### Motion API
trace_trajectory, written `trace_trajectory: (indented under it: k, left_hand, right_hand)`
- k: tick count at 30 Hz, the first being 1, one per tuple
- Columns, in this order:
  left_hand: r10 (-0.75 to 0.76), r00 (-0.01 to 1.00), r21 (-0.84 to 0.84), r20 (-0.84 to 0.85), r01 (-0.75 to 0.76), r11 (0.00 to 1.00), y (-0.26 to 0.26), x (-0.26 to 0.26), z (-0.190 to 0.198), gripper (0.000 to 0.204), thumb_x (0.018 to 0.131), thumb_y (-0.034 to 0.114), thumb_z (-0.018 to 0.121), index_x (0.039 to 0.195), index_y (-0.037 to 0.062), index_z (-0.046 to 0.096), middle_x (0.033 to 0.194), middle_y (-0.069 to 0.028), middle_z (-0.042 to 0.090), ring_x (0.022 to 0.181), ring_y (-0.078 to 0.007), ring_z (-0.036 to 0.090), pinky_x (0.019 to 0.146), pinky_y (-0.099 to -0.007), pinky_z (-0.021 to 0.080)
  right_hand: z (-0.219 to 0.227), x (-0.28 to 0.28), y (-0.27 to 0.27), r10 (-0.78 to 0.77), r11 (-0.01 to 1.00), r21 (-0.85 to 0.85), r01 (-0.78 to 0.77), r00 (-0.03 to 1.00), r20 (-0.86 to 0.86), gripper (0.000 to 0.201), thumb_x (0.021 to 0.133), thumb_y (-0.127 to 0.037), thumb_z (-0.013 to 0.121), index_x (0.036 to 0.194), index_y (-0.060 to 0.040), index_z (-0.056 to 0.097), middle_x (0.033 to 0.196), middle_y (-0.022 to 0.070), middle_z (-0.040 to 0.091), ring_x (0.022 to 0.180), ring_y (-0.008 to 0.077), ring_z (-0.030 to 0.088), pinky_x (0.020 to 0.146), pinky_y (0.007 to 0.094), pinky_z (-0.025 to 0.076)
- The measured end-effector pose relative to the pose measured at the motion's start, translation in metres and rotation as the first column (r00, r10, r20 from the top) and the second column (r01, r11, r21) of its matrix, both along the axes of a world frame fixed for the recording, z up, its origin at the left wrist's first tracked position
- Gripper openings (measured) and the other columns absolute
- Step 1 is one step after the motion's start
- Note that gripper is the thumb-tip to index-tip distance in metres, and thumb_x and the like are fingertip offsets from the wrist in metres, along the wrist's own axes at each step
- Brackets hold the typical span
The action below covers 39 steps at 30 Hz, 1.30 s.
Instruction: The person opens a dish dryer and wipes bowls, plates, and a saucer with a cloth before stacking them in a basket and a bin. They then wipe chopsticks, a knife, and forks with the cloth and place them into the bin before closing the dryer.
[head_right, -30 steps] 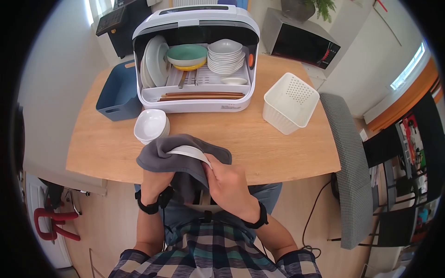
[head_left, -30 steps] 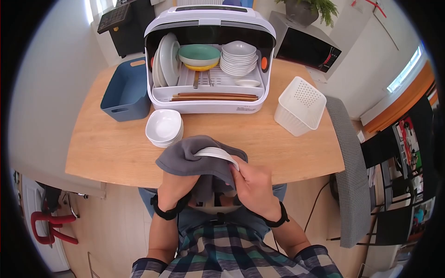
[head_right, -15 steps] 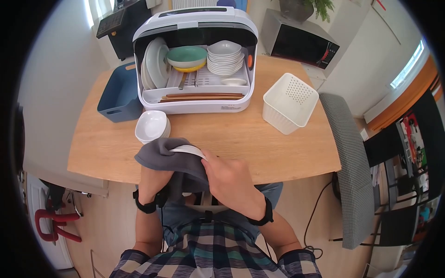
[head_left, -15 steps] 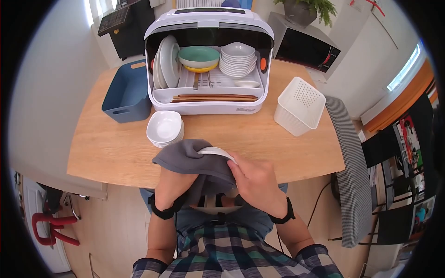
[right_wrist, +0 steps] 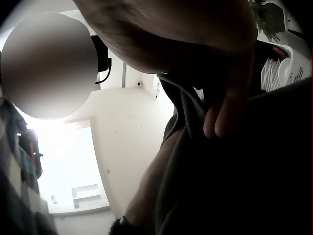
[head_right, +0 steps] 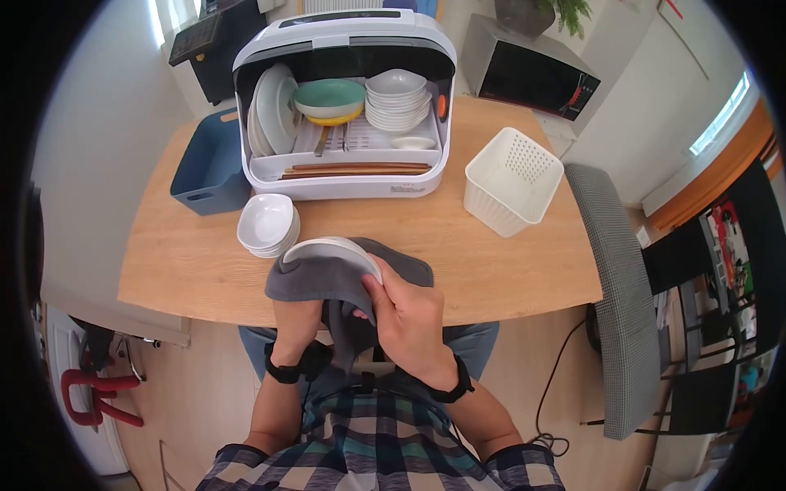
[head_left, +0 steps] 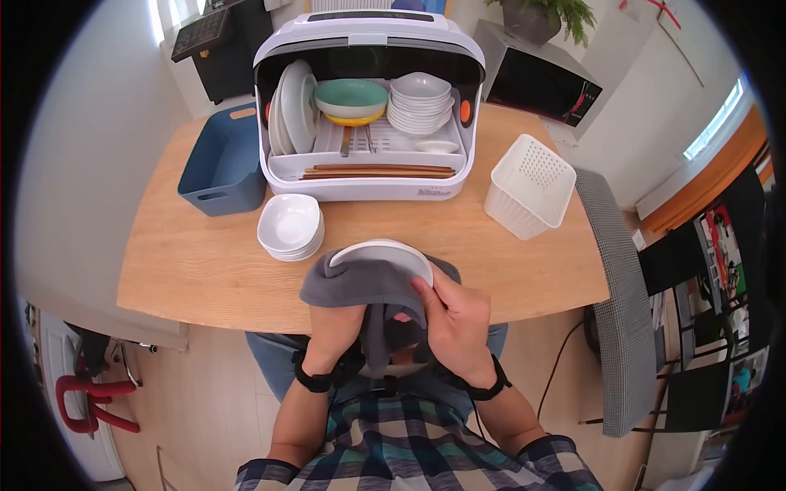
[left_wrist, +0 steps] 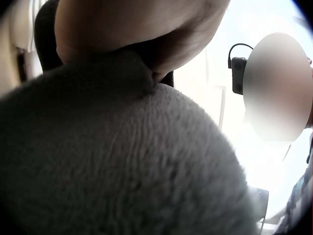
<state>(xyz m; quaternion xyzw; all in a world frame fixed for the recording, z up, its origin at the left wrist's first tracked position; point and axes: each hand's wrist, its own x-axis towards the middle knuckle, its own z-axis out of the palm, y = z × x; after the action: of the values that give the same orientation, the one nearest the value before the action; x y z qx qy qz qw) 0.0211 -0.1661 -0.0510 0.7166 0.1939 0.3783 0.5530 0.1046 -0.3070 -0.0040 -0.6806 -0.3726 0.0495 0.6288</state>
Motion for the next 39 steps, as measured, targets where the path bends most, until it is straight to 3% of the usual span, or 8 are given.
trace_trajectory:
  k: [13,16,20,22,24,26,34,39]
  left_hand:
    - [0.003,1.000,0.041,0.020,-0.004,0.999,0.002,-0.001,0.001,0.025,0.090,0.002,0.066,0.113,-0.0050,0.064,0.106,-0.0111,0.071,0.094,-0.0180,0.066,0.083,-0.0324,0.053]
    - [-0.185,0.979,0.152,-0.086,0.197,0.969,0.019,-0.009,0.013,0.023,0.087,0.003,0.066,0.110,-0.0029,0.067,0.101,-0.0125,0.072,0.093,-0.0223,0.068,0.083,-0.0345,0.053]
    - [-0.255,0.874,0.473,-0.414,0.446,0.760,0.040,-0.014,0.044,0.026,0.090,0.002,0.062,0.115,-0.0001,0.065,0.103,-0.0155,0.070,0.097,-0.0307,0.067,0.086,-0.0377,0.051]
    - [-0.205,0.932,0.373,-0.298,0.311,0.874,0.025,-0.012,0.044,0.026,0.090,0.002,0.061,0.115,-0.0002,0.064,0.103,-0.0157,0.070,0.096,-0.0307,0.067,0.087,-0.0374,0.051]
    - [-0.124,0.975,0.243,-0.183,0.167,0.956,0.007,-0.008,0.035,0.026,0.090,0.001,0.060,0.116,-0.0003,0.064,0.103,-0.0159,0.070,0.096,-0.0307,0.067,0.087,-0.0371,0.051]
    - [0.001,1.000,0.160,0.018,-0.003,0.987,-0.005,-0.002,0.011,0.017,0.090,0.001,0.061,0.105,-0.0038,0.068,0.101,-0.0138,0.070,0.092,-0.0247,0.066,0.082,-0.0344,0.052]
    - [-0.089,0.996,0.090,-0.029,0.092,0.992,0.027,-0.031,-0.010,0.018,0.091,0.000,0.055,0.104,-0.0062,0.067,0.102,-0.0159,0.070,0.094,-0.0258,0.067,0.083,-0.0357,0.052]
    - [-0.193,0.980,-0.121,-0.046,0.187,0.975,0.058,-0.077,-0.043,0.021,0.089,-0.001,0.053,0.101,-0.0051,0.069,0.102,-0.0150,0.072,0.094,-0.0236,0.067,0.082,-0.0351,0.053]
  right_hand:
    - [-0.021,-0.003,0.001,-0.003,0.996,0.094,0.009,0.998,-0.067,0.028,0.100,0.001,0.056,0.128,0.0053,0.062,0.082,0.0147,0.071,0.065,0.0153,0.070,0.061,0.0245,0.053]
    - [-0.027,0.003,-0.006,0.035,0.999,0.025,-0.034,0.998,-0.048,0.028,0.098,-0.001,0.061,0.125,0.0060,0.063,0.079,0.0132,0.069,0.064,0.0151,0.069,0.060,0.0265,0.053]
    - [-0.005,0.017,-0.012,-0.045,0.992,-0.095,0.085,0.930,0.364,0.022,0.094,-0.002,0.065,0.114,0.0059,0.067,0.069,0.0105,0.063,0.054,0.0139,0.058,0.054,0.0271,0.046]
    - [-0.005,0.016,-0.012,-0.014,0.990,-0.115,0.075,0.889,0.458,0.020,0.094,-0.002,0.065,0.112,0.0053,0.067,0.066,0.0097,0.060,0.051,0.0137,0.053,0.053,0.0274,0.043]
    - [-0.003,0.006,-0.008,-0.039,0.995,-0.093,0.042,0.999,0.033,0.015,0.094,-0.003,0.064,0.106,0.0049,0.069,0.064,0.0114,0.060,0.051,0.0143,0.047,0.050,0.0280,0.040]
    - [-0.001,0.000,-0.001,-0.074,0.996,-0.056,0.074,0.997,0.007,0.014,0.094,-0.004,0.064,0.103,0.0047,0.070,0.063,0.0116,0.059,0.050,0.0145,0.045,0.050,0.0279,0.040]
    - [0.003,0.014,0.006,0.071,0.964,-0.239,-0.118,0.977,-0.199,0.016,0.097,-0.009,0.063,0.099,0.0044,0.072,0.067,0.0102,0.067,0.052,0.0118,0.059,0.050,0.0268,0.045]
    - [0.020,0.038,0.043,0.239,0.929,-0.119,-0.350,0.814,-0.530,0.047,0.098,-0.009,0.062,0.143,0.0009,0.050,0.071,0.0091,0.068,0.053,0.0120,0.062,0.049,0.0245,0.050]
